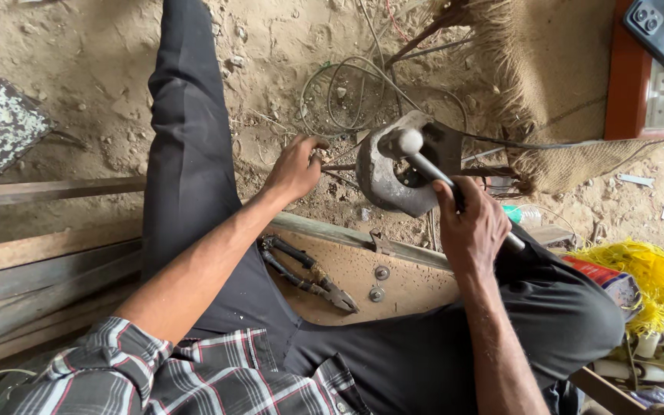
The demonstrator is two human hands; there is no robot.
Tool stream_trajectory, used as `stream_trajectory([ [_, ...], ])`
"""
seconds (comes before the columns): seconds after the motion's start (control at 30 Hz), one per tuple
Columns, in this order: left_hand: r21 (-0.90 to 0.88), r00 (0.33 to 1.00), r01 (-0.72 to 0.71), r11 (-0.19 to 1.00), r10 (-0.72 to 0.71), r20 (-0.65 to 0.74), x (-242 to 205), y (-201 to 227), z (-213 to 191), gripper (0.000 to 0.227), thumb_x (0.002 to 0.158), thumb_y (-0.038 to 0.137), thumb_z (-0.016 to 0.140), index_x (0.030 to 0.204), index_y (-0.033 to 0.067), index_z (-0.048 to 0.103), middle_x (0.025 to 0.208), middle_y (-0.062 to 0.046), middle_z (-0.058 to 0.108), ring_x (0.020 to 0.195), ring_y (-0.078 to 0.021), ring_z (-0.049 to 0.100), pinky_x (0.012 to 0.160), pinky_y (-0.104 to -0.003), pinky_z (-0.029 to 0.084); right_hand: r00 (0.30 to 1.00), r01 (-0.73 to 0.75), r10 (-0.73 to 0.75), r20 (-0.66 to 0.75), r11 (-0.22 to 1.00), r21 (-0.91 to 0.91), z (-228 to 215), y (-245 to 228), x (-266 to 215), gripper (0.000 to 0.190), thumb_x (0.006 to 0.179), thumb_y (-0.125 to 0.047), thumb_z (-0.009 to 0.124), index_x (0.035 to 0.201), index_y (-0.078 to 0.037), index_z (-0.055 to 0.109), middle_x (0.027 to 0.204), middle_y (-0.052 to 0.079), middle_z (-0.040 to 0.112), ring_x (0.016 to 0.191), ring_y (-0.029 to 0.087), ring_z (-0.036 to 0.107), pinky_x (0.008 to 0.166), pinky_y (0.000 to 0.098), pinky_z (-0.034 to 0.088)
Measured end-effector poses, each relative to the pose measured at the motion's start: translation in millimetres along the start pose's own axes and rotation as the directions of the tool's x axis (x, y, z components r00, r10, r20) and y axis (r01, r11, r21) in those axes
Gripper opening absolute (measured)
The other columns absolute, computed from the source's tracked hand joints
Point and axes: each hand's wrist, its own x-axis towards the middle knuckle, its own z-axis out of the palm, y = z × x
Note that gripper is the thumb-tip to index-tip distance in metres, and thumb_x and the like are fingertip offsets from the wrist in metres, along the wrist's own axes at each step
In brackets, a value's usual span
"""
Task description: The person sits on the ground and repeatedly strikes a metal part with a hammer. They hold the part with one hand and use the hammer with the other to hit the inner surface of the component.
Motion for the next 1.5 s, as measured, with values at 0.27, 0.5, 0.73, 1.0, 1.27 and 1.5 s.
stream_trajectory([
  [0.27,-0.023,1.000,0.004,1.000,-0.005,-0.004,-0.2,-0.4,-2.0,0.038,0.096,0.003,0.050,0.131,0.0018,0.063,0.147,-0.020,0.052,0.136,-0.0339,0.052,0.117,-0.048,0.038,0.996,-0.074,0.076,0.042,0.997,-0.037,-6.6,-4.2,4.5,0.039,0.104,-0.051,0.068,0.102,-0.013,0.072,0.068,0.002,0.059,0.064,0.023,0.054,0.069,0.0425,0.038],
  [0.5,0.001,0.998,-0.057,0.998,0.057,-0.022,7.8,-17.3,3.7,0.037,0.096,0.004,0.047,0.129,0.0025,0.064,0.143,-0.019,0.056,0.134,-0.0323,0.055,0.118,-0.046,0.038,0.997,-0.077,0.077,-0.025,0.997,0.008,-7.3,-5.6,8.6,0.039,0.107,-0.049,0.066,0.102,-0.011,0.071,0.068,0.002,0.057,0.064,0.022,0.052,0.068,0.0419,0.036],
  [0.73,-0.060,1.000,0.002,0.998,-0.004,-0.024,0.8,-5.1,-5.0,0.039,0.095,-0.001,0.051,0.132,0.0006,0.061,0.148,-0.022,0.049,0.121,-0.0307,0.061,0.092,-0.035,0.057,0.996,-0.057,0.062,0.059,0.995,-0.078,14.9,2.8,11.3,0.040,0.104,-0.052,0.066,0.100,-0.012,0.072,0.070,0.005,0.060,0.070,0.025,0.056,0.072,0.0437,0.038],
  [1.0,0.024,0.957,0.260,0.965,-0.261,0.131,-11.7,27.8,-30.6,0.042,0.107,0.007,0.044,0.148,0.0098,0.054,0.131,-0.023,0.070,0.094,-0.0349,0.071,0.064,-0.034,0.050,0.990,0.070,-0.074,-0.124,0.997,-0.036,13.2,4.6,7.8,0.040,0.110,-0.052,0.063,0.111,-0.013,0.072,0.084,0.006,0.066,0.082,0.030,0.061,0.077,0.0456,0.042],
  [1.27,-0.052,0.991,-0.097,0.994,0.092,-0.098,4.5,-6.0,-7.3,0.038,0.098,0.005,0.052,0.134,-0.0035,0.059,0.142,-0.026,0.052,0.127,-0.0355,0.055,0.107,-0.046,0.044,0.988,-0.081,0.090,0.129,0.994,-0.076,-3.7,-11.2,0.5,0.043,0.101,-0.052,0.067,0.094,-0.010,0.067,0.065,0.007,0.059,0.064,0.030,0.057,0.066,0.0476,0.041],
  [1.5,-0.036,0.998,-0.022,0.999,0.020,-0.062,5.4,-7.0,-4.8,0.035,0.097,0.008,0.054,0.130,0.0009,0.064,0.139,-0.022,0.055,0.129,-0.0340,0.056,0.111,-0.045,0.044,0.996,0.050,-0.051,0.073,0.999,0.020,-22.6,-21.9,-1.4,0.040,0.099,-0.046,0.071,0.105,-0.007,0.070,0.079,0.010,0.065,0.071,0.027,0.061,0.065,0.0438,0.045],
])
